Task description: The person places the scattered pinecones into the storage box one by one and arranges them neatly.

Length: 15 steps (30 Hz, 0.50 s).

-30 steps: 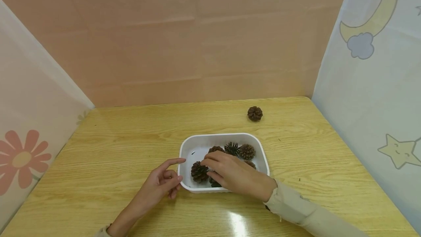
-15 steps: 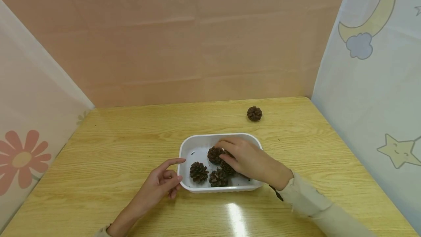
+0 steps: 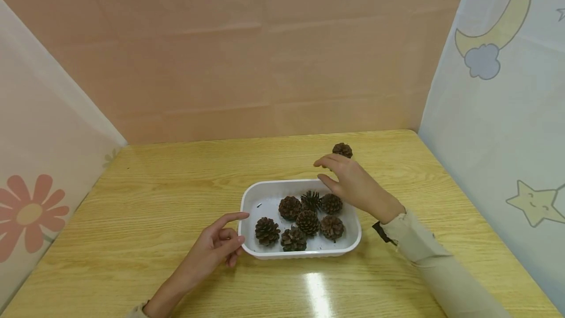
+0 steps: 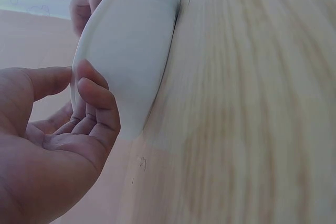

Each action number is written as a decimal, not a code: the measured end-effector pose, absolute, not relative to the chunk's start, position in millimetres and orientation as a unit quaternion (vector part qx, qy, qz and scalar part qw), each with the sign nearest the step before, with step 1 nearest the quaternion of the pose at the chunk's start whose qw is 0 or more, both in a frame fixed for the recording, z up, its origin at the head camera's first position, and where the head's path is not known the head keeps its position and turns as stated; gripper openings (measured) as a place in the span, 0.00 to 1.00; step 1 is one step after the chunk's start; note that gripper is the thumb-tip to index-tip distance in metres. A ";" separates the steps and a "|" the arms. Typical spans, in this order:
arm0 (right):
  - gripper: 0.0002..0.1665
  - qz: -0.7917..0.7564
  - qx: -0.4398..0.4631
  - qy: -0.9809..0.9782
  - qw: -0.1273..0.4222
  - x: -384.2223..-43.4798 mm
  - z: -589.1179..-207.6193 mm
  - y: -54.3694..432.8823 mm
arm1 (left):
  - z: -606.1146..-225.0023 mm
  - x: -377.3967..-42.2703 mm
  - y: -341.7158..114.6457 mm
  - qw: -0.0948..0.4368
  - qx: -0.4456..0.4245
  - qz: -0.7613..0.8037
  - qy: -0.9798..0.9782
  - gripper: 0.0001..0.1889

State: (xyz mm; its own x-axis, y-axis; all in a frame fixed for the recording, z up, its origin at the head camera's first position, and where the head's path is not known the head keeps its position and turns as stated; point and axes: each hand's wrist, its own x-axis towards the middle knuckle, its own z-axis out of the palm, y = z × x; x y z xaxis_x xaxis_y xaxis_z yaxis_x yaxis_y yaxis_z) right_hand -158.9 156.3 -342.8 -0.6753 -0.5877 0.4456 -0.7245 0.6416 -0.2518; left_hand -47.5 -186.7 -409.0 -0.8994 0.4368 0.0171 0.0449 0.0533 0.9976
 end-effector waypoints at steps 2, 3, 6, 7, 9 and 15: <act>0.16 0.215 0.353 -0.896 0.164 -167.3 -344.4 162.3 | -409.1 -47.6 -186.7 0.147 0.170 0.667 0.710 0.27; 0.16 0.221 0.345 -0.898 0.162 -171.6 -345.5 165.2 | -409.2 -47.6 -186.7 0.147 0.171 0.667 0.710 0.27; 0.16 0.228 0.319 -0.906 0.159 -183.7 -349.0 172.9 | -409.4 -47.6 -186.7 0.146 0.171 0.668 0.709 0.27; 0.15 0.224 0.307 -0.911 0.162 -187.4 -350.6 175.3 | -409.5 -47.6 -186.7 0.146 0.172 0.668 0.709 0.27; 0.14 0.212 0.283 -0.920 0.170 -194.3 -353.8 179.5 | -409.6 -47.7 -186.6 0.146 0.174 0.668 0.709 0.27; 0.15 0.188 0.213 -0.940 0.186 -210.9 -360.9 189.0 | -409.4 -48.0 -186.3 0.144 0.174 0.665 0.712 0.27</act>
State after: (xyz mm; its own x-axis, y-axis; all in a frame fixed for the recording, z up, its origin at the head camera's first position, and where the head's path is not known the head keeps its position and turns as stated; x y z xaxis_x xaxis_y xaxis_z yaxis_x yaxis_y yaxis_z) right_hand -210.9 189.0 -360.9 -0.8399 -0.3314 0.4299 -0.4713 0.8381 -0.2748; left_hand -48.0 -186.3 -409.4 -0.8979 0.4395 0.0259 0.0560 0.0557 0.9969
